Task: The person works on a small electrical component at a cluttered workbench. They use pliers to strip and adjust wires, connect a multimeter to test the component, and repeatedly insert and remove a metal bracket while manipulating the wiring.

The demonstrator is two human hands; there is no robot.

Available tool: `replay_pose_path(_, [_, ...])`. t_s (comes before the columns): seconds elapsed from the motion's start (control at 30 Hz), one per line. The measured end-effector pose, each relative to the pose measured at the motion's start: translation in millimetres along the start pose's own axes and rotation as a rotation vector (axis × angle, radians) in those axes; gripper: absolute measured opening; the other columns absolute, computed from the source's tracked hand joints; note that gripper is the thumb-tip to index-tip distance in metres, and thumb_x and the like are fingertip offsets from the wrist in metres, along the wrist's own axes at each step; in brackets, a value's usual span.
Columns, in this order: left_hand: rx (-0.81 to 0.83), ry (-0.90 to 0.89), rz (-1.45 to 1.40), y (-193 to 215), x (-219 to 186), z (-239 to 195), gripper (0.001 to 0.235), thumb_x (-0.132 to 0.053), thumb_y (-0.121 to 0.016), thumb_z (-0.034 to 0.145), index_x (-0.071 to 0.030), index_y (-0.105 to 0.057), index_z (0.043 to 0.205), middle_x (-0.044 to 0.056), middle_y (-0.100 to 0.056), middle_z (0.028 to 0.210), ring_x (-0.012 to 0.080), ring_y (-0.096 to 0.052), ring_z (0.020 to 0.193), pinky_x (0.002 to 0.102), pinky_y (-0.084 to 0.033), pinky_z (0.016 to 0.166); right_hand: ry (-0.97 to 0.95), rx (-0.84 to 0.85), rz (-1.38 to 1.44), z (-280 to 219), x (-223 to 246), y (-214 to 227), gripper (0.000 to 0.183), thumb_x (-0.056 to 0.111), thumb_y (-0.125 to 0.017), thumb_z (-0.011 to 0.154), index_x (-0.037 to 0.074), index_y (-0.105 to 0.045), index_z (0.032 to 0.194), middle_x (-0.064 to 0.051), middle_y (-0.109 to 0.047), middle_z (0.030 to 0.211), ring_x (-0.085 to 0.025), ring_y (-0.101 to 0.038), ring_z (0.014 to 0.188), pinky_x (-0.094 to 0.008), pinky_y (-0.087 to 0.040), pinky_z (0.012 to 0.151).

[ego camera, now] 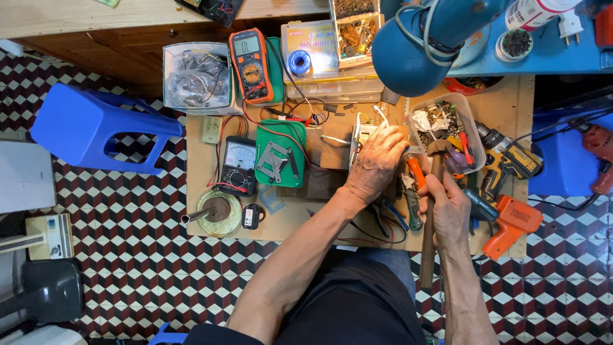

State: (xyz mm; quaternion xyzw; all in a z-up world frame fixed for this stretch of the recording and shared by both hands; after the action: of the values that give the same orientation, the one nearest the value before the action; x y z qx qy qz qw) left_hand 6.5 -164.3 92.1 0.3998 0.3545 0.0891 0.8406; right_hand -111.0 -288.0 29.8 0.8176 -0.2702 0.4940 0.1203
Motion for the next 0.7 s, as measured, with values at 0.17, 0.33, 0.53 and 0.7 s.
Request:
replay_pose_path(0.17, [0.026,-0.005,0.03,-6,0,-1,0.032,-0.002,-0.062,0.088,0.002,-0.066,0.119,0.017,-0.062,0.131,0.0319,-0.054,0.135,0.046,-0.035,0.125,-0.044,0.025,-0.066,-2,-6,0,0.024,0.025,-0.061,0.103,0.003,-0.064,0.112,-0.002,-0.058,0.083,-0.006,-0.054,0.055,-0.022,-0.043,0.043])
replay_pose_path(0.33, [0.038,-0.001,0.032,-7,1,-1,0.035,-0.002,-0.062,0.086,0.003,-0.066,0.12,0.017,-0.062,0.132,0.0322,-0.053,0.137,0.045,-0.034,0.127,-0.054,0.044,-0.079,1,-8,-3,0.025,0.025,-0.062,0.102,0.002,-0.063,0.114,-0.002,-0.058,0.083,-0.007,-0.054,0.055,-0.022,-0.043,0.042])
replay_pose_path(0.53, [0.001,0.009,-0.024,9,-6,6,0.033,-0.006,-0.063,0.089,0.004,-0.065,0.12,0.018,-0.061,0.133,0.0332,-0.052,0.136,0.046,-0.034,0.126,-0.054,0.05,-0.03,-2,-3,-7,0.03,0.024,-0.059,0.102,0.007,-0.062,0.126,-0.003,-0.058,0.084,-0.006,-0.053,0.054,-0.021,-0.043,0.042])
replay_pose_path(0.7, [-0.177,0.206,-0.157,52,6,-20,0.027,-0.016,-0.06,0.106,-0.003,-0.065,0.129,0.014,-0.064,0.134,0.0276,-0.058,0.132,0.043,-0.044,0.121,-0.036,0.047,0.001,-2,-2,-7,0.034,0.025,-0.059,0.102,0.006,-0.061,0.13,-0.003,-0.058,0.084,-0.006,-0.054,0.054,-0.021,-0.043,0.042])
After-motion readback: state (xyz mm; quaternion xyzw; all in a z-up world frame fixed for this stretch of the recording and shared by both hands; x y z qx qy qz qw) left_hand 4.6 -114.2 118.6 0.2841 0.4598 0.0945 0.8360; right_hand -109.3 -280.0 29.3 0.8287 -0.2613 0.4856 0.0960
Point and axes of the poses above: each hand's wrist, its own z-axis towards the middle knuckle, its own y-axis out of the back of the hand, x = y × z, the point moved 10 cm from there along z, towards the middle knuckle
